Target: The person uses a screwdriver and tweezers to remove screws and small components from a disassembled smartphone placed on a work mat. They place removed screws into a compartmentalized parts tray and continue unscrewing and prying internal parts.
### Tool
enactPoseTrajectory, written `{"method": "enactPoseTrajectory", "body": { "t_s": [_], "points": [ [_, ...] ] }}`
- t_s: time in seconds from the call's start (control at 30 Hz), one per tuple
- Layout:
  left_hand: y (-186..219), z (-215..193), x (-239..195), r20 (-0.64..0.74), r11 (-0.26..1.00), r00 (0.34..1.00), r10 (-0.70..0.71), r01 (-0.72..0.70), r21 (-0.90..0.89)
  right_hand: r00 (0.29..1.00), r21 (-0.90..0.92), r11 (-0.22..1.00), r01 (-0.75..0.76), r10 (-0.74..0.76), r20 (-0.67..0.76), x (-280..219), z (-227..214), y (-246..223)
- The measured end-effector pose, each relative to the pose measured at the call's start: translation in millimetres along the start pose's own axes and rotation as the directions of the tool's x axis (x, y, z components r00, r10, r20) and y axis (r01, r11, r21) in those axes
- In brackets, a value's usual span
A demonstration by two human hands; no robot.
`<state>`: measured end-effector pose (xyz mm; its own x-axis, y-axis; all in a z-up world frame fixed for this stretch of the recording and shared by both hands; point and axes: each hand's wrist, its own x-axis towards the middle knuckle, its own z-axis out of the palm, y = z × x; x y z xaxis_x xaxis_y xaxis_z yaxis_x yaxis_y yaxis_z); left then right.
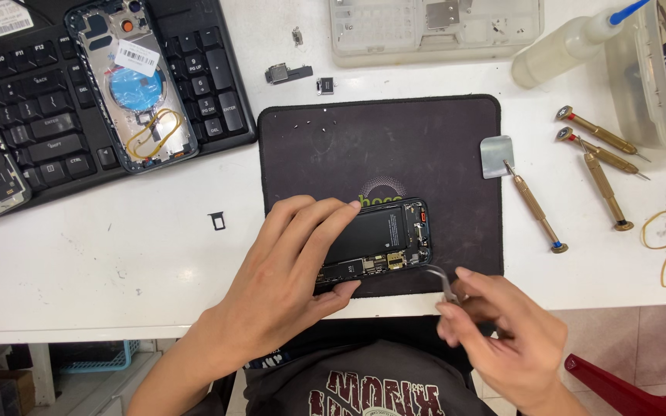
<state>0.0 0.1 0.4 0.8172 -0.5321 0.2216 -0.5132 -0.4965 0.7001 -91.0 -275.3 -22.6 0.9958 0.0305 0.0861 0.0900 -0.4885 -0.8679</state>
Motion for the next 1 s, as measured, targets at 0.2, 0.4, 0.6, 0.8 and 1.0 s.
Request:
{"method": "enactPoseTrajectory", "body": {
  "t_s": [0.2, 0.4, 0.6, 0.8, 1.0],
  "points": [
    [0.1, -0.9, 0.3, 0.009, 1.000, 1.000, 0.011, -0.011, 0.008, 0.892, 0.722, 0.576, -0.383, 0.029, 0.450, 10.8, -39.6, 32.5],
    [0.1, -1.7, 0.9, 0.000, 1.000, 1.000, 0.005, -0.005, -0.005, 0.874, 0.829, 0.357, -0.431, -0.066, 0.482, 32.5, -20.5, 38.9],
    [1.1, -3.0, 2.1, 0.011, 1.000, 1.000, 0.011, -0.011, 0.002, 0.939, 0.191, 0.944, 0.268, -0.300, 0.167, 38.6, -7.3, 11.2],
    [0.3, -2.9, 1.7, 0.015, 1.000, 1.000, 0.003, -0.003, -0.008, 0.872, -0.061, 0.889, 0.453, -0.428, 0.238, 53.5, -0.3, -1.5],
    [0.9, -2.4, 2.0, 0.007, 1.000, 1.000, 0.006, -0.006, -0.013, 0.857, 0.011, 0.894, 0.448, -0.433, 0.278, 55.9, 0.7, 2.1]
  ]
}}
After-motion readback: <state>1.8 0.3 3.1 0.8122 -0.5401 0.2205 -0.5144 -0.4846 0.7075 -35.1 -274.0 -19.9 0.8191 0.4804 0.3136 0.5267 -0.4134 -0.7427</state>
